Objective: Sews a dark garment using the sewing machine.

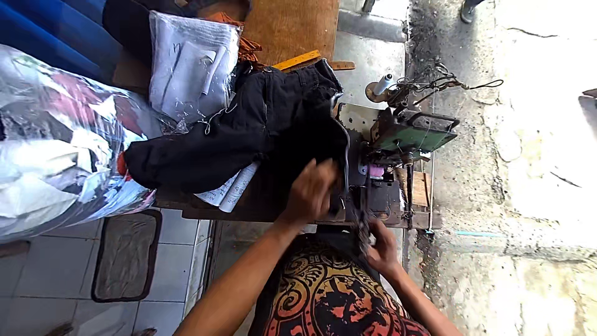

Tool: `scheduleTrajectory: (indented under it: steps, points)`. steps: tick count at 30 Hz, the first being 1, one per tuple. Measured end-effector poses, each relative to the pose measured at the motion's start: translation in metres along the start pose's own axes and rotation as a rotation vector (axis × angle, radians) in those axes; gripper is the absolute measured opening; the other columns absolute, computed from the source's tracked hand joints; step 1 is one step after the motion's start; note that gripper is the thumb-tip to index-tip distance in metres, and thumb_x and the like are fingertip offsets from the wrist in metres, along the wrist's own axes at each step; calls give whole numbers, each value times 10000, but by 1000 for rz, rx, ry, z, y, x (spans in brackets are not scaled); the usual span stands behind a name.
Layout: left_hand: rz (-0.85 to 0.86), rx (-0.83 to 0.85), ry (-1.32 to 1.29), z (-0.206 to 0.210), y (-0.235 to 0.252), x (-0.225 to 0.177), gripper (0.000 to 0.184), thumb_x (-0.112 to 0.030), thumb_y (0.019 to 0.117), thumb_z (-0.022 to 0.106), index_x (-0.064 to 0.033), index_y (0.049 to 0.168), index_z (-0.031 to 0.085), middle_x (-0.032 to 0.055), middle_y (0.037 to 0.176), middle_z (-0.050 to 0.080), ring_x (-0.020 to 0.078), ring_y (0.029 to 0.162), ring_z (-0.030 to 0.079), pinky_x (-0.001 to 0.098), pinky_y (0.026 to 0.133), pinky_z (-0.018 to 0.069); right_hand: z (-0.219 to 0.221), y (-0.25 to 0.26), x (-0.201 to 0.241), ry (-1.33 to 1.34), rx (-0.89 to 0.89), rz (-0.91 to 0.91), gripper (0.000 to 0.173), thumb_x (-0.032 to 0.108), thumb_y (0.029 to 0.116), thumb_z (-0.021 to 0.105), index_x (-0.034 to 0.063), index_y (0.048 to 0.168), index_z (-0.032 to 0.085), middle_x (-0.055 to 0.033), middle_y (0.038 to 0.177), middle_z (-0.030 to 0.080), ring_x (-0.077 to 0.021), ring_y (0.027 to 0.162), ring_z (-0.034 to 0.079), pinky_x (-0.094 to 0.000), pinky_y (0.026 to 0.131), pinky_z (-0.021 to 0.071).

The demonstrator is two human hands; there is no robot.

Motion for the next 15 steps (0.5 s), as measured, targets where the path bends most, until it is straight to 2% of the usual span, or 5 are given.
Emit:
scheduleTrajectory:
  steps: [4,6,9,12,15]
  points:
    - [147,137,25,-60,-88,-36,208,-249,1061,455,-132,1049,627,51,874,662,199,853,660,320,880,539,-46,-64,-37,-400,-143,40,434,261,852,727,-106,1070,648,-174,856,728,-158,773,728,-326,742,610]
    - [101,206,51,-66,-126,-25,211,-240,1055,453,-143,1037,640,45,878,667,197,861,657,314,897,529,-75,-65,-58,-498,-171,255,444,106,806,752,-171,1132,631,-261,904,723,-326,780,737,-496,735,610]
    - [-120,160,-10,-78,-152,-7,235,-260,1083,425,-125,1039,612,55,942,670,161,962,665,299,982,518,-120,-39,-89,-563,-122,508,490,60,852,726,-139,1268,561,-316,1080,685,-436,939,700,-599,835,566]
    - [-410,-129,-14,-101,-131,-6,375,-302,1119,404,34,1159,567,27,1022,673,-64,1019,629,159,950,510,-148,-3,-118,-709,82,626,308,64,930,653,-53,1213,683,-310,1133,692,-497,1050,673,-688,909,495]
    - [-672,-384,26,-133,-86,-2,396,-114,1077,380,244,1193,500,121,1096,669,-82,1089,591,146,1012,464,-155,34,-117,-856,441,881,268,180,991,628,51,1203,729,-296,1222,676,-521,1188,609,-738,977,435]
Point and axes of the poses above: each hand's wrist, its own y-axis towards the middle knuckle, its own z-axis out of the palm, x = y × z, the point moved 5 cm from there along y, towards the middle knuckle
